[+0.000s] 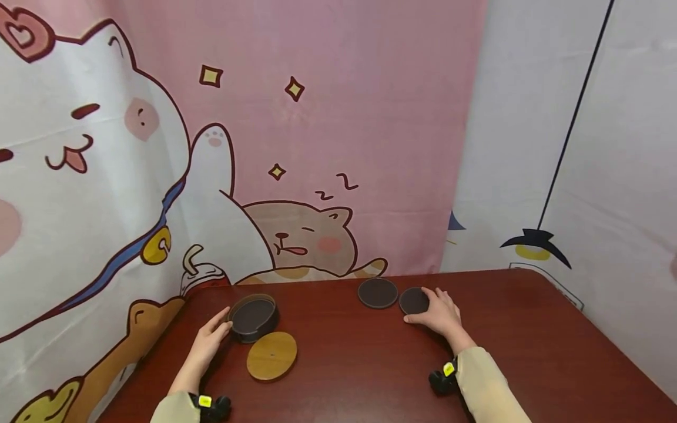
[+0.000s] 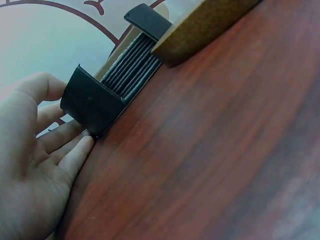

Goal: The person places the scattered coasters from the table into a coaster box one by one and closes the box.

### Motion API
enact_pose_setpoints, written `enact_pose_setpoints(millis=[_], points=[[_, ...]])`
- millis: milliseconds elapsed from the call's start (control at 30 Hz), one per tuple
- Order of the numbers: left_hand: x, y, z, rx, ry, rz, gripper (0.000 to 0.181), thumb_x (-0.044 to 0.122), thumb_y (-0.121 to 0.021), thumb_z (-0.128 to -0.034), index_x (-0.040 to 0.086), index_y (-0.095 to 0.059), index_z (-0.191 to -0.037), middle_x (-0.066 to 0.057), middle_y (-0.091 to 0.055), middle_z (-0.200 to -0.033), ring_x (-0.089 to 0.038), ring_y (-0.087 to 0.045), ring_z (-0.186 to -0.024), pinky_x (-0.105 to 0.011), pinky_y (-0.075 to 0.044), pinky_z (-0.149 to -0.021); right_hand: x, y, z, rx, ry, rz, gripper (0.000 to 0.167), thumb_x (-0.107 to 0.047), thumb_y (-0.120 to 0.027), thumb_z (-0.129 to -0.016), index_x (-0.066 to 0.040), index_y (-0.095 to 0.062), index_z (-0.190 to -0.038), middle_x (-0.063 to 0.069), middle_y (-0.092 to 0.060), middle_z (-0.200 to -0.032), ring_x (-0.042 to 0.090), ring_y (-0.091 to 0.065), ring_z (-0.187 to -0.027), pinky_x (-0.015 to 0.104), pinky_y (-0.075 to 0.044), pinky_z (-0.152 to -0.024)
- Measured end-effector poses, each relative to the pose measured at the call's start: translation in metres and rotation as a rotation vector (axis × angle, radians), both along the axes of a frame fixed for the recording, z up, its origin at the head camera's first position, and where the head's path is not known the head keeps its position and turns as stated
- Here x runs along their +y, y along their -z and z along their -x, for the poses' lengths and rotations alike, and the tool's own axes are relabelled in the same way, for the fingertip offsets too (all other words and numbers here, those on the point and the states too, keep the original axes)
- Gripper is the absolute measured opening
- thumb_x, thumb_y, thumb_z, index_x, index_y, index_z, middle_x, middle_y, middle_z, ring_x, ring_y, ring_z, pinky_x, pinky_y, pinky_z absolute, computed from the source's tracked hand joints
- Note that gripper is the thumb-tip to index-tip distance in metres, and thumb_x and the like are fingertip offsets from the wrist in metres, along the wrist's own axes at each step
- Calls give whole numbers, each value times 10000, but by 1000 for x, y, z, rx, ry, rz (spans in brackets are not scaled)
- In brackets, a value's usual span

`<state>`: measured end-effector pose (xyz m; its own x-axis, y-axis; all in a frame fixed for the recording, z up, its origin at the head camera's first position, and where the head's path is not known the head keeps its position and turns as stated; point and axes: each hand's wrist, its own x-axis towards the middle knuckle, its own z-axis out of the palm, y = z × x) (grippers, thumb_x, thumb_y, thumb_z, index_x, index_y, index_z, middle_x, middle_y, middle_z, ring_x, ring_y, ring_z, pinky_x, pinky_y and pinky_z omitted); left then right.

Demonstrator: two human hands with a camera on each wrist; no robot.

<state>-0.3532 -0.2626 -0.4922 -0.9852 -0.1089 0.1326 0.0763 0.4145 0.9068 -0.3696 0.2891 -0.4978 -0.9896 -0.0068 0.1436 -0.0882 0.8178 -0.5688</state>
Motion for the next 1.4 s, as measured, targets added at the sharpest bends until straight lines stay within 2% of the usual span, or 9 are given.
enact_pose_setpoints(millis=[200,567,933,1167,1400], points=[[0,-3,2,1,7,17,524,195,-534,-973,51,-420,-1464,-231,-377,-1485,-377,-317,-1378,-515,-304,-1081,-1,-2,-2,26,6,-24,961,-559,-780,-700,34,-472,-1391,405,-257,-1444,596,-188,-1319,738,-212,-971],[2,0,-1,2,5,9,526,178,-544,-972,35,-420,-1462,-212,-393,-1480,-355,-323,-1376,-485,-325,-1066,1,-2,-3,57,12,-51,921,-565,-786,-690,24,-528,-1349,401,-313,-1415,605,-254,-1283,733,-267,-933],[-1,-3,-2,-33,4,21,533,215,-539,-976,70,-412,-1473,-204,-370,-1499,-372,-292,-1391,-522,-281,-1091,2,-5,-2,58,-10,3,860,-540,-786,-713,-20,-547,-1355,381,-327,-1418,563,-326,-1263,724,-277,-893],[-3,-2,-2,-30,11,15,529,209,-533,-976,65,-413,-1471,-194,-357,-1510,-373,-269,-1401,-532,-258,-1099,3,-22,-3,93,-52,107,826,-476,-806,-730,18,-548,-1340,383,-284,-1440,558,-296,-1285,678,-317,-969],[-3,-2,-3,-30,9,19,532,213,-534,-976,72,-411,-1474,-204,-363,-1504,-377,-276,-1397,-539,-252,-1100,-4,-43,-9,153,-69,111,794,-446,-814,-735,13,-561,-1333,352,-285,-1460,546,-293,-1298,656,-342,-969]])
